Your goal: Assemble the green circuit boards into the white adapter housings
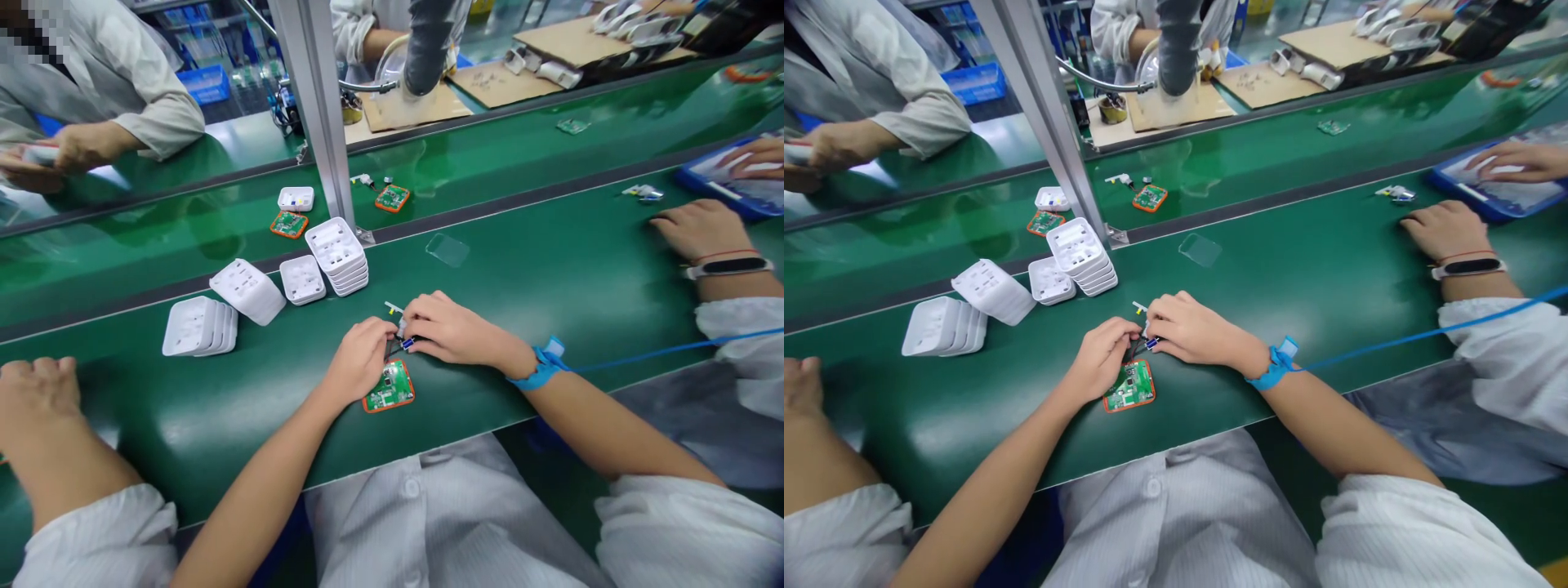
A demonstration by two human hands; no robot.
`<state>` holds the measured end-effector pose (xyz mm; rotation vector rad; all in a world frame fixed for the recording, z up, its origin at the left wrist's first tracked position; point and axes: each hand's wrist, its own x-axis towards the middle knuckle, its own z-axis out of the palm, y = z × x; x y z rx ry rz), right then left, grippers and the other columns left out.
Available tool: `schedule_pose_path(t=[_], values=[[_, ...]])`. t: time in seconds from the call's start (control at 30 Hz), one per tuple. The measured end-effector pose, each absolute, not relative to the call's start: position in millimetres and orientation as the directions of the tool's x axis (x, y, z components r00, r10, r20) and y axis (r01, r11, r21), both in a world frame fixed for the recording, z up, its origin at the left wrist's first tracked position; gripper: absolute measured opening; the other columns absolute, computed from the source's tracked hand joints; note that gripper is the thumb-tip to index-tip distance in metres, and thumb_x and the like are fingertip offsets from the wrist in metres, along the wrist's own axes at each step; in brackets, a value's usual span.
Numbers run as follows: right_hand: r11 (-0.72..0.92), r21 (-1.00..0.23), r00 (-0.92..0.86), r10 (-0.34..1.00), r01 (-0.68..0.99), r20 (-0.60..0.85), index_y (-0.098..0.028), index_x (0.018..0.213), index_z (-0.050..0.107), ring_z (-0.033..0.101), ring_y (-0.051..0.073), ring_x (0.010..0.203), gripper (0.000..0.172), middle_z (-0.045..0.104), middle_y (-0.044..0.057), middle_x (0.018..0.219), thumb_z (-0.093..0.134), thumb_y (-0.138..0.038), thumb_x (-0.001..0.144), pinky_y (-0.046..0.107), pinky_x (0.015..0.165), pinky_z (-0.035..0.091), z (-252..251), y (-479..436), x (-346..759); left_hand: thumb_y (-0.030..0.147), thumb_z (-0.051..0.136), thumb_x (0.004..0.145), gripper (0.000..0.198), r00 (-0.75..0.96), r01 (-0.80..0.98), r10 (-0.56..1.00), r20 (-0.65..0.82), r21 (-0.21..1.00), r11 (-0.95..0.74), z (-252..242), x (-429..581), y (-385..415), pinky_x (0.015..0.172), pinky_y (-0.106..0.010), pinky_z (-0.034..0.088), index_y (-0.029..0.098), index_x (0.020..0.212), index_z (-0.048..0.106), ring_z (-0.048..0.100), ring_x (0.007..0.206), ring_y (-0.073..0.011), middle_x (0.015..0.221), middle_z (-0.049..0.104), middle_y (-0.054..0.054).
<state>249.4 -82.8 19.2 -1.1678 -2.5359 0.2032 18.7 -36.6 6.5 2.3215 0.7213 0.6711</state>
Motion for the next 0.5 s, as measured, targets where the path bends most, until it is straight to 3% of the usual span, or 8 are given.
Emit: schedule_pose_path(t=[0.13,0.23,0.37,0.5], values=[[0.388,-0.394,-0.315,0.918,0.833,0.239,-0.015,0.125,0.061,0.054,0.03,0.108,0.043,0.058,0.016,0.118,0.054,-0.048,0.099,0.043,0.09,0.043,8.6,-77.6,238.4,0.006,0.036,0.095,0.03,0.699,0.315,0.634,0.33,0.654,-0.687,2.9,19.2,-35.4,0.084,-0.031,0.049,0.018,0.1,0.062,0.061,0.093,-0.0177,0.098,0.065,-0.007],[0.247,-0.489,-0.178,0.967,0.837,0.183,-0.018,0.11,0.065,0.055,0.028,0.102,0.026,0.061,0.012,0.108,0.054,-0.038,0.099,0.042,0.088,0.043,2.1,-70.8,225.8,0.002,0.035,0.092,0.03,0.698,0.328,0.637,0.327,0.645,-0.69,-0.1,20.1,-36.1,0.082,-0.031,0.049,0.018,0.098,0.059,0.06,0.091,-0.0183,0.098,0.063,-0.007],[0.196,-0.679,-0.138,0.981,0.708,0.14,-0.019,0.089,0.061,0.058,0.022,0.091,0.01,0.065,0.007,0.094,0.062,-0.029,0.09,0.037,0.083,0.044,5.8,-65.5,223.1,0.001,0.035,0.089,0.026,0.675,0.372,0.673,0.303,0.648,-0.665,-1.3,20.4,-36.5,0.078,-0.031,0.047,0.02,0.093,0.052,0.057,0.086,-0.0181,0.094,0.06,-0.006],[0.164,-0.874,-0.13,0.985,0.457,0.116,-0.02,0.092,0.058,0.059,0.016,0.076,0.014,0.066,0.002,0.086,0.065,-0.032,0.089,0.029,0.07,0.046,21.1,-73.5,235.0,0.001,0.035,0.089,0.026,0.694,0.39,0.664,0.279,0.629,-0.672,-0.5,20.7,-35.1,0.077,-0.031,0.046,0.02,0.094,0.052,0.056,0.087,-0.0183,0.095,0.059,-0.006]])
